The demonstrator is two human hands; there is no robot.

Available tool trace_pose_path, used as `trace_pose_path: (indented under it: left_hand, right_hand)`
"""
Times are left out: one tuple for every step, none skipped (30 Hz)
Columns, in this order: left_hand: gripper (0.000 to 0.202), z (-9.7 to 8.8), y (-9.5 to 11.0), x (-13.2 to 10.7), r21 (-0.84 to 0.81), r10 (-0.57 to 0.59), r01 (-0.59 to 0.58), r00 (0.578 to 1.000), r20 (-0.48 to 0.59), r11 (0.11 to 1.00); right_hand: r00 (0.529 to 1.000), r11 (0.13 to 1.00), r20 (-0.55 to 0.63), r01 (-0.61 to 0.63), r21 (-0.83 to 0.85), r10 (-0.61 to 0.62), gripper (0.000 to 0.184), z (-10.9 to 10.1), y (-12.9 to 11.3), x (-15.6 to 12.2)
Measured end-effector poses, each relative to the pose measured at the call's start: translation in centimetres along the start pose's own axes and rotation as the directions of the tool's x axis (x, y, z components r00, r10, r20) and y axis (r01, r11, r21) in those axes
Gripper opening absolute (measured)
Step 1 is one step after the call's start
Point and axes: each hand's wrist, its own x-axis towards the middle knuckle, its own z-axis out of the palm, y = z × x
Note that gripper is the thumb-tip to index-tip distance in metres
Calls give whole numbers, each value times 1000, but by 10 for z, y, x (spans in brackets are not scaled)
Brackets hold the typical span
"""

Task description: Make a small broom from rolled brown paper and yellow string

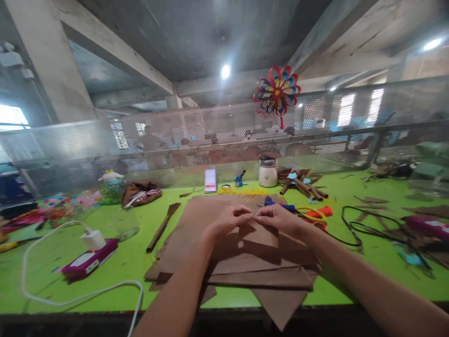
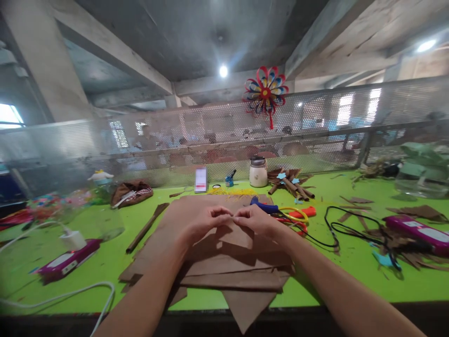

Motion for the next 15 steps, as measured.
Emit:
trace_pose_path:
  left_hand:
    - [40, 1, -2, 1, 56, 31, -30, 999, -22, 998]
    - [38, 1, -3, 2, 94, 60, -56, 997, -40, 994]
    - [35, 2, -4, 2, 116, 78, -71, 996, -53, 991]
    - [34, 1, -5, 2, 127, 86, -77, 994, -67, 989]
    - [32, 1, -5, 2, 133, 91, -80, 992, -82, 988]
    - [31, 0, -4, 2, 135, 96, -81, 990, -102, 987]
    - [30, -1, -2, 2, 133, 99, -82, 987, -125, 988]
    - [29, -2, -1, 2, 129, 102, -83, 983, -150, 988]
    - [28, -4, 0, 2, 123, 105, -85, 979, -173, 989]
    - [28, -5, 0, 2, 114, 105, -85, 977, -187, 990]
    - [28, -6, 0, 2, 103, 101, -82, 977, -190, 991]
    - [30, -7, -2, 3, 90, 94, -79, 979, -182, 993]
    - [31, -9, -3, 4, 81, 90, -77, 982, -165, 994]
    - [32, -10, -5, 5, 78, 87, -76, 986, -146, 994]
    - [33, -11, -7, 5, 76, 86, -77, 988, -128, 994]
  right_hand:
    - [1000, 1000, -30, 0, -25, 0, 33, 0, 2, 1]
    - [998, 999, -65, -8, -32, 6, 33, 1, 3, 3]
    - [995, 1000, -100, -21, -23, 18, 32, 1, 4, 3]
    - [991, 999, -131, -33, 0, 33, 32, 1, 4, 4]
    - [987, 999, -154, -41, 33, 46, 31, 1, 4, 3]
    - [985, 996, -166, -45, 71, 57, 30, 1, 3, 3]
    - [983, 993, -175, -44, 109, 63, 30, 1, 3, 3]
    - [980, 989, -186, -38, 143, 65, 29, 1, 3, 3]
    - [978, 985, -200, -29, 173, 64, 29, 0, 3, 2]
    - [975, 980, -214, -18, 198, 61, 29, 0, 4, 2]
    - [973, 976, -222, -9, 218, 58, 28, 0, 5, 3]
    - [973, 973, -226, -3, 232, 57, 27, 0, 7, 3]
    - [972, 971, -227, -1, 241, 57, 26, 0, 8, 3]
    - [972, 970, -225, -6, 244, 63, 26, 0, 9, 4]
    - [971, 970, -227, -14, 244, 71, 25, 1, 10, 4]
